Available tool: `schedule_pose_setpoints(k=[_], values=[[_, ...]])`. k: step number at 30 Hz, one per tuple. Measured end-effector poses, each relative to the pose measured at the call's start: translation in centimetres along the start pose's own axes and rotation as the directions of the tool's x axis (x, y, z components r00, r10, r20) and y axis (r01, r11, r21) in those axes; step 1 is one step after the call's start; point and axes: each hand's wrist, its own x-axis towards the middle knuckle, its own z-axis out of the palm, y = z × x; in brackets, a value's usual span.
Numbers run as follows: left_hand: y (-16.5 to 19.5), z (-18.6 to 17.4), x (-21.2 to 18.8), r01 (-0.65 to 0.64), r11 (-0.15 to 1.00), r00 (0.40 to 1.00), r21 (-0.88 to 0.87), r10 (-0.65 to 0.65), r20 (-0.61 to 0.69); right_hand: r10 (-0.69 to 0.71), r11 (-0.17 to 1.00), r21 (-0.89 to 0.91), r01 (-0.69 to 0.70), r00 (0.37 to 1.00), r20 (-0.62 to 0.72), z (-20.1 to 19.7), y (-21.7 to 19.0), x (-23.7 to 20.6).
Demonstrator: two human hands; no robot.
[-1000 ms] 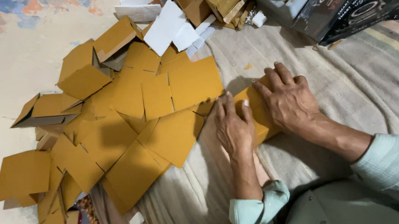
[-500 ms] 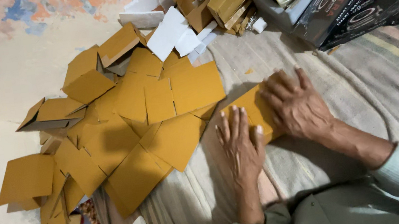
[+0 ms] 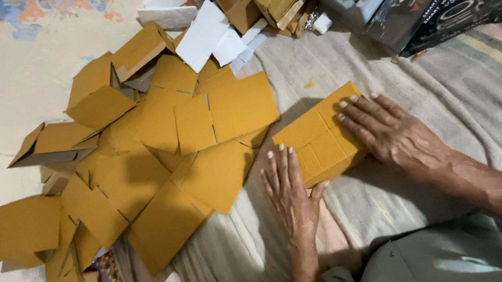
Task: The person sits on a bed folding yellow cardboard mailer boxes. They pick up a flat pre-cut box, fold the side walls and flaps along the creases, press the panels flat with both hands, and set the formed box aside with the others.
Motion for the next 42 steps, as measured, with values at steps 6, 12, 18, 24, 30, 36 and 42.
schedule_pose_setpoints(k=[6,12,18,24,30,36,42], values=[[2.6,1.9,1.3,-0.009,0.993,0.99,0.12,-0.008,0.143,-0.032,0.999,-0.043,0.024,0.976,-0.216,1.2,-2.8,0.3],[3.8,2.3,1.5,-0.02,0.989,1.0,0.146,0.018,0.012,0.028,0.999,-0.034,-0.031,0.998,-0.063,1.3,-3.5,1.1],[1.7,0.3,1.2,0.071,0.997,0.997,0.01,-0.071,-0.016,0.137,0.91,-0.41,-0.057,0.976,0.169,-0.9,-0.4,0.8],[4.3,0.9,2.3,-0.042,0.997,0.998,0.068,0.039,0.043,0.157,0.957,-0.256,-0.137,0.986,0.061,0.0,-2.3,1.2],[4.1,1.0,2.3,-0.038,0.998,0.999,0.04,0.038,0.016,0.112,0.987,0.125,-0.102,0.99,-0.081,0.3,0.1,0.1],[1.3,2.0,0.7,0.03,0.927,0.979,-0.374,-0.104,-0.177,0.143,0.944,0.32,-0.084,0.976,-0.164,0.2,1.1,-0.7],[-1.0,4.8,1.1,0.082,0.694,0.931,-0.715,-0.309,-0.193,0.352,0.818,0.503,-0.279,0.935,-0.054,0.8,1.7,0.2]])
